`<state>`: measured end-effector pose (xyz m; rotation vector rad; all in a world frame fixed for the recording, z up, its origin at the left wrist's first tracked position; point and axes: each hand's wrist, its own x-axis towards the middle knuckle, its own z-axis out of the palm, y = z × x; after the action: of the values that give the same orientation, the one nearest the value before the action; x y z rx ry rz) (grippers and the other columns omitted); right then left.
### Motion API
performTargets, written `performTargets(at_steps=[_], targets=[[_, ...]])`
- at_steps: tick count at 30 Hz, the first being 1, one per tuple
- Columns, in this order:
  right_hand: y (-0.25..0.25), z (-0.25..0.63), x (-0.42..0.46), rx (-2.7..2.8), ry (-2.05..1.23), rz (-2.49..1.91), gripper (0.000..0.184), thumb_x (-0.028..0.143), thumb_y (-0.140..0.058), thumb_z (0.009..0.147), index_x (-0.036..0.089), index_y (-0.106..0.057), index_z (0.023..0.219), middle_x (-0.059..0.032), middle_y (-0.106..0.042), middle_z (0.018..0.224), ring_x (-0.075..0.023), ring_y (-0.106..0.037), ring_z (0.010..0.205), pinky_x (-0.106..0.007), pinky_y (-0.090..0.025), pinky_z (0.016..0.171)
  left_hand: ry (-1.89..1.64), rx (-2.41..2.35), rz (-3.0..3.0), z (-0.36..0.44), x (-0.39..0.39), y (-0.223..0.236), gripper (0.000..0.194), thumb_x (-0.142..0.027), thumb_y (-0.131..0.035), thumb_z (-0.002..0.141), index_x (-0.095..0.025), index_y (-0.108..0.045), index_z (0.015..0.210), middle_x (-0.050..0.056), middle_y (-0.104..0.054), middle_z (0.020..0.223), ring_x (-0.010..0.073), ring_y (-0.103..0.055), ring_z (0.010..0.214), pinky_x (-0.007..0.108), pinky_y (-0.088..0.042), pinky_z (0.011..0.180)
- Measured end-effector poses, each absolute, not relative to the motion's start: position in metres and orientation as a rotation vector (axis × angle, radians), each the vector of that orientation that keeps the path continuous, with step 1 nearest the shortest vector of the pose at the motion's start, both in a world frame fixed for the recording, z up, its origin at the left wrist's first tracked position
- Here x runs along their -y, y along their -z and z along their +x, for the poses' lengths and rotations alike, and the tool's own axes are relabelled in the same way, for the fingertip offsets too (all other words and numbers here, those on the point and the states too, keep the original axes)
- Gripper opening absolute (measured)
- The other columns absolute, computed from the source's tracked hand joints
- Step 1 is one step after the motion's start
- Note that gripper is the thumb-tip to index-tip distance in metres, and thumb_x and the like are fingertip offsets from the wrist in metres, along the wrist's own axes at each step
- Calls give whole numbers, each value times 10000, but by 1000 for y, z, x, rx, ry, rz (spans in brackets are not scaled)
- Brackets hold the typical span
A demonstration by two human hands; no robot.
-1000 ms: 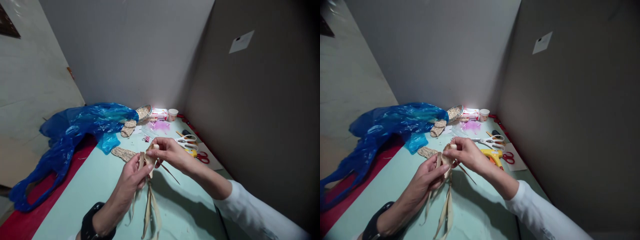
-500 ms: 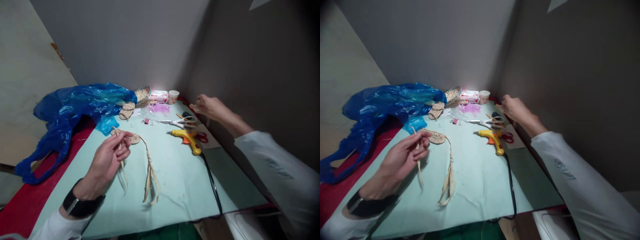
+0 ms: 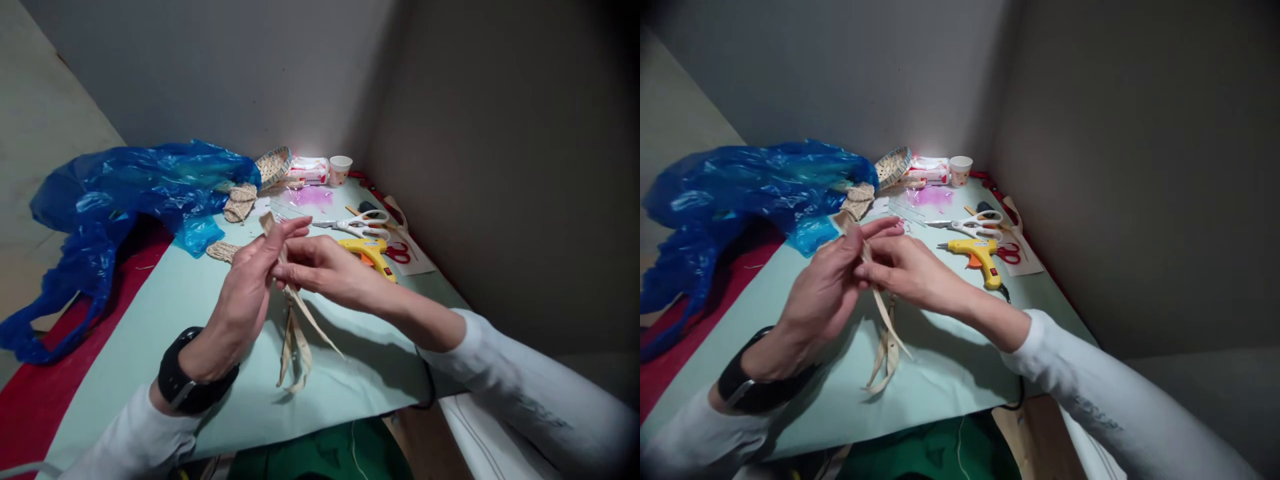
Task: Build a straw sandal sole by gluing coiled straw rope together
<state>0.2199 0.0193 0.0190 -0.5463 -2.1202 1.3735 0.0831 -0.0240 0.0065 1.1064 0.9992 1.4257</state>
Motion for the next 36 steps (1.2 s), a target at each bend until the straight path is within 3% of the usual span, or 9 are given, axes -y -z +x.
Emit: performTargets(at_steps=[3,6,8,11,15,19,27,33,36], targets=[[-32,256,-29,2255,-1097,-918,201,332,-528,952,177,-606,850,-14,-628,781,-137,-562,666,-246,-420,599,-1251,-1364,1470,66,26,-1,416,-435,-631,902,-180,-680,1228,82,-710,1142,261,-630,1063,343,-473,877],[-43,312,-50,2340,-404,-1558,229,394,-505,962,219,-569,829,-26,-580,701,-186,-534,619,-290,-369,579,-892,-1788,1821,43,32,14,395,-395,-590,908,-155,-675,1209,78,-708,975,247,-627,849,383,-463,801],[-42,340,-60,2287,-255,-1735,217,357,-586,908,224,-553,740,-38,-510,624,-235,-534,633,-320,-353,605,-654,-1734,1938,35,36,25,396,-333,-513,949,-169,-661,1277,85,-725,1000,255,-646,900,399,-455,851],[-32,345,-60,2257,-177,-1805,111,273,-570,909,198,-601,832,-103,-571,720,-308,-586,781,-341,-362,659,-504,-1614,2021,37,39,36,353,-280,-490,954,-174,-727,1194,105,-725,1021,276,-648,972,408,-444,883],[-15,297,-33,2564,-575,-1435,140,229,-559,928,179,-684,968,-94,-697,844,-223,-617,754,-291,-377,651,-449,-1597,2067,45,37,40,340,-254,-478,955,-170,-750,1140,107,-694,950,289,-637,930,411,-436,836],[3,249,-10,2666,-991,-1136,200,290,-581,928,170,-740,922,-82,-741,850,-191,-635,759,-268,-384,645,-479,-1610,2047,46,36,41,327,-235,-475,948,-176,-754,1109,101,-681,924,284,-624,911,404,-430,815],[27,234,-13,2371,-1479,-1046,90,257,-620,866,174,-600,838,1,-669,679,-119,-545,594,-222,-372,544,-708,-1607,1769,54,39,41,241,-185,-487,906,-194,-728,901,74,-718,921,242,-637,901,379,-433,852],[44,231,-18,2094,-1709,-1020,154,285,-611,865,210,-491,925,22,-645,726,-101,-508,546,-203,-399,474,-892,-1532,1290,61,38,52,200,-329,-534,877,-225,-493,1043,-25,-637,741,146,-578,487,267,-428,456],[49,232,-24,1996,-1786,-1009,152,299,-608,874,206,-501,932,29,-620,713,-99,-506,552,-203,-406,477,-912,-1464,1143,59,36,57,255,-362,-568,845,-227,-425,1008,-57,-618,647,122,-521,381,241,-391,385]])
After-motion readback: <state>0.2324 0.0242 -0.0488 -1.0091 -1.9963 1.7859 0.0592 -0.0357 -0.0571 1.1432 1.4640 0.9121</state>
